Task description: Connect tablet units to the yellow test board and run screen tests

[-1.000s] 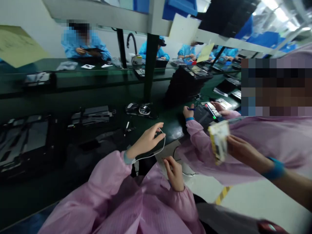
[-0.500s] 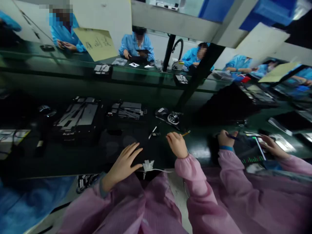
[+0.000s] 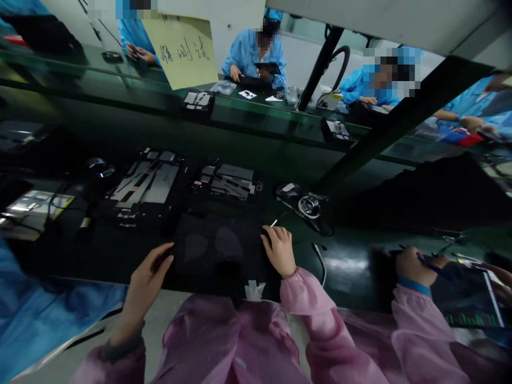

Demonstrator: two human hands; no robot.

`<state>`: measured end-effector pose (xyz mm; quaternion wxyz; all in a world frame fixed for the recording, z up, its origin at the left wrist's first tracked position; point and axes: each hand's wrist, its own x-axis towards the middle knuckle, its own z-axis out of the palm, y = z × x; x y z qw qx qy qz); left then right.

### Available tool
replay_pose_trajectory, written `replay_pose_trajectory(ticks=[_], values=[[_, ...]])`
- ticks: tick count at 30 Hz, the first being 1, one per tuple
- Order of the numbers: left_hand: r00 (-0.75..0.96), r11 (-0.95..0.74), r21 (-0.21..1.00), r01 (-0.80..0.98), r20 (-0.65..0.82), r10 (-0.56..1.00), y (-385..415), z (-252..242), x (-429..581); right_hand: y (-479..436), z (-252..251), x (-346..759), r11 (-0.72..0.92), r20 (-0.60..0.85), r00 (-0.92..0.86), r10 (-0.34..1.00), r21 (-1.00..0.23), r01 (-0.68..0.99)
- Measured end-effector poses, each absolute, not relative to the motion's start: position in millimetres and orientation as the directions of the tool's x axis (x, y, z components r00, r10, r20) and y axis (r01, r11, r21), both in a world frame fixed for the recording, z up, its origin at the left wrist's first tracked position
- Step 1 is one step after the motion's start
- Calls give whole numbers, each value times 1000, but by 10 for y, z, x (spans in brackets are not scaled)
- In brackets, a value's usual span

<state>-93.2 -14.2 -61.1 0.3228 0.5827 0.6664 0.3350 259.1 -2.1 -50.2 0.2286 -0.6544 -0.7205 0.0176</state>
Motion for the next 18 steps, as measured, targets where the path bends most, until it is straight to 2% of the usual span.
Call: replay_pose_trajectory(ticks=[3,6,8,10,14,18], values=[[-187,86,883,461,2,982,-56,-441,-821,-24,-526,2638,149,332,-27,943,-348,926],[-166,192,955,227,-156,974,25,-292,-754,-42,-494,2680,148,332,-2,943,-417,897],[-116,290,955,60,-282,952,69,-235,-717,-54,-443,2706,149,323,9,946,-462,874],[-95,336,941,-27,-337,937,97,-214,-676,-71,-382,2746,149,325,24,945,-498,854],[-90,372,928,-25,-372,924,83,-234,-607,-120,-326,2889,94,310,98,946,-550,829],[-125,367,923,117,-352,927,7,-280,-630,-176,-345,3030,41,216,94,972,-548,836]])
